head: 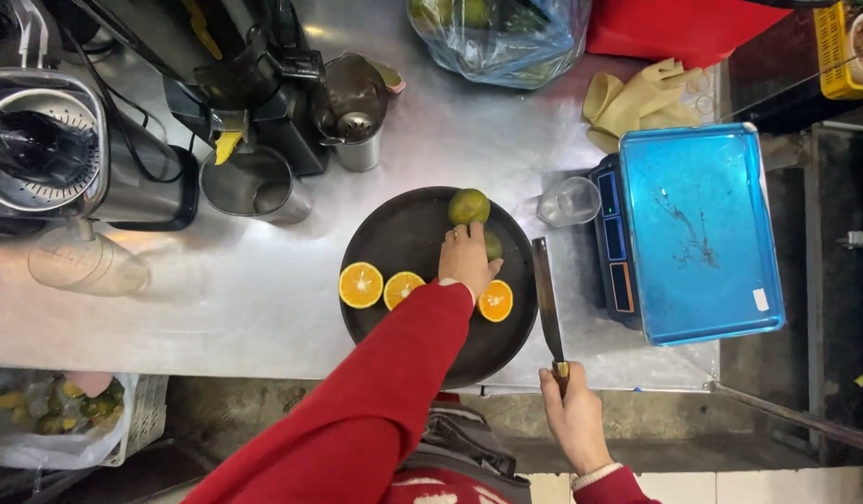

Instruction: Preparing fresh citrus juice by cutting fruits, using a manual press, and pouring the juice into a cup.

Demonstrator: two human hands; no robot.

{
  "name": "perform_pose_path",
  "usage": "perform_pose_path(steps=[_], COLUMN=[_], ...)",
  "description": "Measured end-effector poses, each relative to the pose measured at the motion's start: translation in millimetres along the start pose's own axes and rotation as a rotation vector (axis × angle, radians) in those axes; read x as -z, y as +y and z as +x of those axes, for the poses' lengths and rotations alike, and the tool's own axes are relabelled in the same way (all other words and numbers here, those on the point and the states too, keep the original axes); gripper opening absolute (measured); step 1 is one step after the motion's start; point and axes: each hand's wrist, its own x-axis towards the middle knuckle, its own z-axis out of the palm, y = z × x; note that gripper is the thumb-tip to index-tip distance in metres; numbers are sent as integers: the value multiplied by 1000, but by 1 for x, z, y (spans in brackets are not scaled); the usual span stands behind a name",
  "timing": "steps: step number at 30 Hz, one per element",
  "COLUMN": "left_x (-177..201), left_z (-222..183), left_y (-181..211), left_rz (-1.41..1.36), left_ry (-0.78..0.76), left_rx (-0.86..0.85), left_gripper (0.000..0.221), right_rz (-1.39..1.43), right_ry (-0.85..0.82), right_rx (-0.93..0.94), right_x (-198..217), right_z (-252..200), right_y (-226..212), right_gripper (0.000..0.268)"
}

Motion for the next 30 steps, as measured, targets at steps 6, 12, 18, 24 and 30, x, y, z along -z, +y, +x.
perform_pose_path(steps=[6, 12, 18, 24, 30], left_x=[37, 91, 16, 49, 35], left_z=[-19, -26, 7, -15, -11], left_y=[-42, -52, -105, -83, -92], left_rz=[-540, -1173, -946, -919, -780], left_ry=[-81, -2, -14, 17, 6], left_rx=[392, 782, 685, 629, 608], left_gripper=[78, 74, 81, 75, 75], right_rz=[-73, -141, -148, -243, -314], right_ry=[-133, -143, -149, -192, -193], right_rx=[135, 349, 339, 331, 294], right_x=[-14, -37, -40, -35, -36], right_z=[9, 40, 47, 38, 40], right_y=[-18, -54, -93, -102, -112], right_gripper=[26, 26, 32, 36, 31])
